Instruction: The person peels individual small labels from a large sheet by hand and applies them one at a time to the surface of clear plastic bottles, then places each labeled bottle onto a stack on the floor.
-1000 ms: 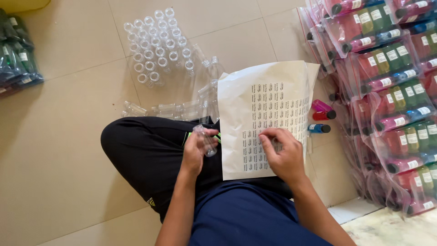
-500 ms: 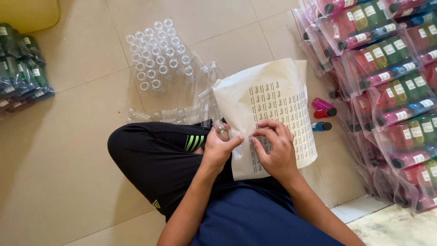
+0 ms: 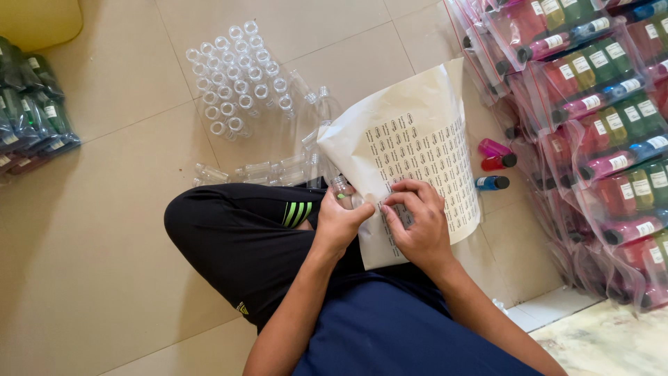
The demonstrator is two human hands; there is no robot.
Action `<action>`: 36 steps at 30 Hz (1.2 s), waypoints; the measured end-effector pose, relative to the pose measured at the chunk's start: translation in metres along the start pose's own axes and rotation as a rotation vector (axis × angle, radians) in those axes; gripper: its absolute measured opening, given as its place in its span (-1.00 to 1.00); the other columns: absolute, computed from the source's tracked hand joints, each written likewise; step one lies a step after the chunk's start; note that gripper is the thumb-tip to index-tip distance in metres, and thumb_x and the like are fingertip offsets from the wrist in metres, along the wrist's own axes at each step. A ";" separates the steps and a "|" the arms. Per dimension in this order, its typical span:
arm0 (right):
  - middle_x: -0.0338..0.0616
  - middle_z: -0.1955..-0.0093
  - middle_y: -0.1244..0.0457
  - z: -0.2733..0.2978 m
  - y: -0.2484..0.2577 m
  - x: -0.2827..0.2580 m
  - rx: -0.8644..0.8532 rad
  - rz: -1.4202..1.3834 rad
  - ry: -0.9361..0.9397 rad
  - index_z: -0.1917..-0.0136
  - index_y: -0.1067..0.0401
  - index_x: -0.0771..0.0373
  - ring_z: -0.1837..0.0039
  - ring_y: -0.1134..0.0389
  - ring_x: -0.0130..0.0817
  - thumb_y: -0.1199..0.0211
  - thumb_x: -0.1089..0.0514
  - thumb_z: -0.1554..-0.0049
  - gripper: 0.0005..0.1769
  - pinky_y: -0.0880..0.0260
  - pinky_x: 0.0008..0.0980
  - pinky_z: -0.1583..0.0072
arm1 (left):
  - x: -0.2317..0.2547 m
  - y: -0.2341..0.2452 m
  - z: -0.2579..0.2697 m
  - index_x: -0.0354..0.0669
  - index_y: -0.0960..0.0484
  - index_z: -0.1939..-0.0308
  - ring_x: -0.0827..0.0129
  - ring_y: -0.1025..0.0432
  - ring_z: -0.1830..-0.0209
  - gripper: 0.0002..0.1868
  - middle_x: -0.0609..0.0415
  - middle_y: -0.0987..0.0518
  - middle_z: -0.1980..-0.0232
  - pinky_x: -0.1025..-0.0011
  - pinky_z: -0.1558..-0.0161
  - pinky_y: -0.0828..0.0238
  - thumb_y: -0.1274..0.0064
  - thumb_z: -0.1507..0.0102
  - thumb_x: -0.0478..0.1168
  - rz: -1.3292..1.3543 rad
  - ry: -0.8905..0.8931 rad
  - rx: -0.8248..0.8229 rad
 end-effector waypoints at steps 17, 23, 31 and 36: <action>-0.32 -0.33 -0.35 0.001 -0.004 0.002 -0.011 0.017 0.004 -0.06 -0.67 -0.05 -0.47 -0.42 -0.13 -0.53 -0.02 -0.36 -0.91 -0.28 0.00 -0.45 | -0.030 -0.008 -0.013 -0.30 -0.64 -0.03 0.34 -0.71 0.18 -0.45 -0.06 -0.76 0.21 0.33 0.12 -0.74 -0.54 -0.02 -0.54 0.201 -0.026 -0.057; -0.32 -0.32 -0.35 -0.001 -0.004 0.000 -0.013 0.014 0.010 -0.05 -0.67 -0.06 -0.47 -0.42 -0.14 -0.53 -0.03 -0.36 -0.90 -0.28 0.01 -0.46 | -0.029 -0.006 -0.015 -0.30 -0.64 -0.06 0.32 -0.72 0.17 -0.43 -0.05 -0.78 0.17 0.32 0.10 -0.76 -0.58 -0.03 -0.52 0.232 -0.032 -0.066; -0.35 -0.33 -0.35 -0.001 -0.006 -0.003 -0.022 0.019 0.009 -0.05 -0.67 -0.08 -0.45 -0.42 -0.17 -0.53 -0.05 -0.36 -0.90 -0.26 -0.02 -0.45 | -0.048 0.003 -0.031 -0.30 -0.66 -0.10 0.32 -0.72 0.13 -0.46 -0.07 -0.79 0.14 0.26 0.09 -0.78 -0.48 -0.06 -0.53 0.208 -0.028 -0.076; -0.30 -0.33 -0.35 -0.002 -0.006 -0.006 -0.048 0.005 -0.013 -0.04 -0.68 -0.04 -0.45 -0.42 -0.15 -0.51 -0.04 -0.38 -0.89 -0.26 0.02 -0.46 | -0.043 -0.005 -0.024 -0.32 -0.66 -0.09 0.30 -0.71 0.18 -0.50 -0.09 -0.79 0.17 0.23 0.13 -0.77 -0.43 -0.08 -0.50 0.238 0.020 -0.082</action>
Point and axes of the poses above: each hand's wrist, its own z-axis away from the middle knuckle, its own y-axis out of the back of the hand, x = y × z, the point moved 10 cm from there along -z, towards the middle knuckle
